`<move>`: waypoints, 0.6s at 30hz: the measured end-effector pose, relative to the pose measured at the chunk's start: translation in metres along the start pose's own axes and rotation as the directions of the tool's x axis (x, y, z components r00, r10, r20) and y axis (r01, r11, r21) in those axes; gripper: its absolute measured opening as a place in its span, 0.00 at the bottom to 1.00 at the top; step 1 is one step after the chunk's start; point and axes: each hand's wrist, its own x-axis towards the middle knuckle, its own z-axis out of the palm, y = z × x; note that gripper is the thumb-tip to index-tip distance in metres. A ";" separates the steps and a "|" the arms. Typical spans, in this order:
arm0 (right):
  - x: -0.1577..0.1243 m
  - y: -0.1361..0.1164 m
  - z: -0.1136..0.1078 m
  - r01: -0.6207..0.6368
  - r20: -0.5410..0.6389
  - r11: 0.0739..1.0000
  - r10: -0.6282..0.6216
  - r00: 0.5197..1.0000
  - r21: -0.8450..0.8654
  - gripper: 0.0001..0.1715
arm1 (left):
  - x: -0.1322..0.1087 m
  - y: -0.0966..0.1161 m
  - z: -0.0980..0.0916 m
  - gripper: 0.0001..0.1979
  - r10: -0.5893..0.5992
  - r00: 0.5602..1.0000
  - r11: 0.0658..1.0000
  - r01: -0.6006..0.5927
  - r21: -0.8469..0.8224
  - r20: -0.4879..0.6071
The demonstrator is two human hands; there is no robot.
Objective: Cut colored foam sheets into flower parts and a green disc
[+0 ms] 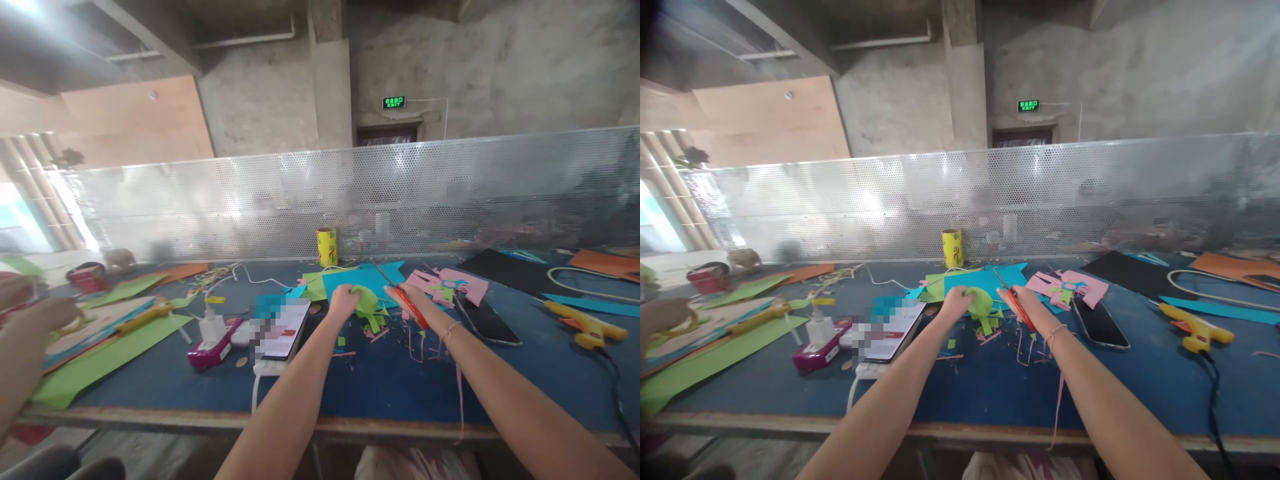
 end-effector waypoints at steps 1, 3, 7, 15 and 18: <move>0.001 0.001 -0.001 -0.009 -0.010 1.000 0.009 1.000 -0.019 0.21 | -0.001 -0.002 0.001 0.15 0.031 0.999 0.998 -0.032 0.058 0.021; 0.002 0.003 -0.001 -0.008 -0.027 0.998 0.006 1.000 -0.056 0.21 | -0.003 -0.004 0.003 0.16 0.039 0.997 0.991 -0.048 0.126 0.072; 0.004 0.004 0.000 0.026 -0.036 0.997 -0.029 0.999 -0.076 0.22 | -0.003 -0.003 0.004 0.11 0.054 0.996 0.995 -0.060 0.082 0.072; -0.015 -0.022 -0.005 0.095 0.045 0.995 -0.094 0.995 -0.017 0.21 | 0.001 0.002 0.004 0.08 -0.186 0.982 0.836 0.160 -0.525 0.003; -0.019 -0.024 -0.004 0.094 0.080 0.995 -0.095 0.992 0.014 0.20 | 0.000 0.006 0.003 0.14 -0.215 0.977 0.711 0.160 -0.685 0.005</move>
